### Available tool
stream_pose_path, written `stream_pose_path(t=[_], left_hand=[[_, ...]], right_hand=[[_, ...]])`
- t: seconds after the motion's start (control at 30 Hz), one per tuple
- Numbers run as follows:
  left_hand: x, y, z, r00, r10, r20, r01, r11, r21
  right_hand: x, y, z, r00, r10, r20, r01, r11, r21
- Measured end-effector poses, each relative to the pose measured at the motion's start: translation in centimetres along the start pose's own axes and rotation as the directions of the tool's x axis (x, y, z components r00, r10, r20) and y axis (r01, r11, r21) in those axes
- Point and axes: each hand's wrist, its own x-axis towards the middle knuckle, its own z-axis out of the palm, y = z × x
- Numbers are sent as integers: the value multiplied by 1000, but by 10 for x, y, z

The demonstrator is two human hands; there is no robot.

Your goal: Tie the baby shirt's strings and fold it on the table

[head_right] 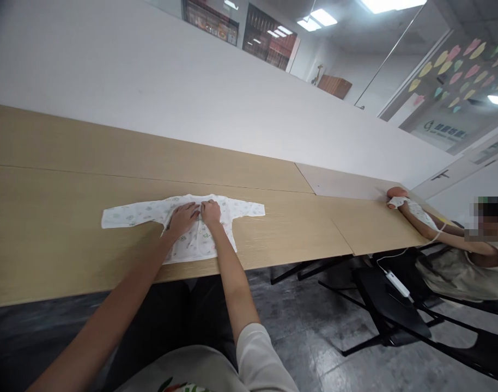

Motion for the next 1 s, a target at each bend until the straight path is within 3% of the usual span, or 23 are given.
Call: stream_pose_path(t=[0.23,0.53,1.0], left_hand=[[12,2,0,998,-50,39,51,999,-14],[19,17,-2,970,-241,24,239,969,68],[17,9,-1,986,-167,-23,166,986,-22]], right_hand=[[-2,12,14,991,32,-126,-8,983,186],[0,11,19,990,41,-135,-5,966,258],[-3,4,5,995,88,-38,-80,983,165]])
